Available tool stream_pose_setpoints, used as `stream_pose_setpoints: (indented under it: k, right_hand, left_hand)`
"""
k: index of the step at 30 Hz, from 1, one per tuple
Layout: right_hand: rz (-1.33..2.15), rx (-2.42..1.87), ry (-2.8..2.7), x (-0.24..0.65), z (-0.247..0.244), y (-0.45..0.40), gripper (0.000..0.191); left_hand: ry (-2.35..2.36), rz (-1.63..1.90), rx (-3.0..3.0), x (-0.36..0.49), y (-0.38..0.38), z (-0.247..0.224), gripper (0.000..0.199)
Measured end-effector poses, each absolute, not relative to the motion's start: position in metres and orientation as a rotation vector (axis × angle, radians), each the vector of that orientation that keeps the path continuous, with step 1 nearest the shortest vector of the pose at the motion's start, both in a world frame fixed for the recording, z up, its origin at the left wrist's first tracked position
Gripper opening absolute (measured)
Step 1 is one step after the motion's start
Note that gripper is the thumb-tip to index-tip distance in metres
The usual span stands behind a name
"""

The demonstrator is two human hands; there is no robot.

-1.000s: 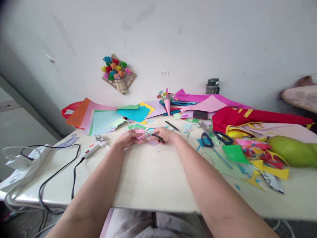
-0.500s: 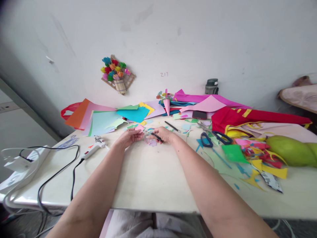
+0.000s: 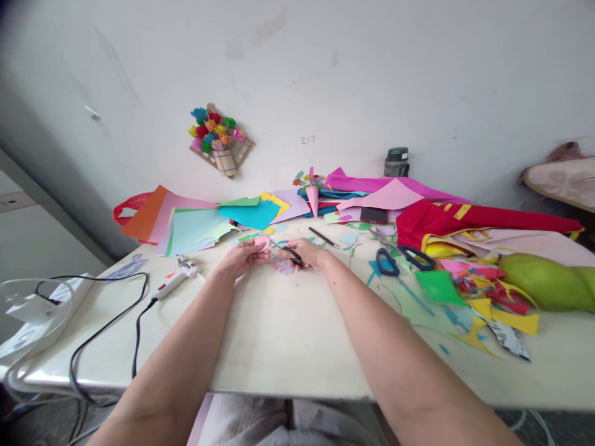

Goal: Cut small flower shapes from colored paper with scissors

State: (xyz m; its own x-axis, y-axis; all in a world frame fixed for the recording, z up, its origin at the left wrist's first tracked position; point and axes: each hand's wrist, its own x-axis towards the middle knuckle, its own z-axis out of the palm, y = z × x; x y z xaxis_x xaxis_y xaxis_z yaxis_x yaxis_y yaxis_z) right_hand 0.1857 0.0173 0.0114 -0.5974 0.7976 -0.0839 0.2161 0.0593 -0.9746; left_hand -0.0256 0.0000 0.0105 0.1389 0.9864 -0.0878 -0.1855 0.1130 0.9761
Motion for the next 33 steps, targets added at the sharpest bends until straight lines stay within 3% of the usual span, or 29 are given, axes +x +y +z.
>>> stream_pose_setpoints:
  k: [10,33]
  right_hand:
    - [1.550,-0.995,-1.819,0.181,0.010,0.016,0.027]
    - [1.510,-1.010,-1.756,0.176,0.014,0.010,0.028]
  left_hand:
    - [0.999,1.192,1.021,-0.021,0.003,0.010,0.007]
    - [1.005,1.209,0.997,-0.014,0.003,0.011,0.011]
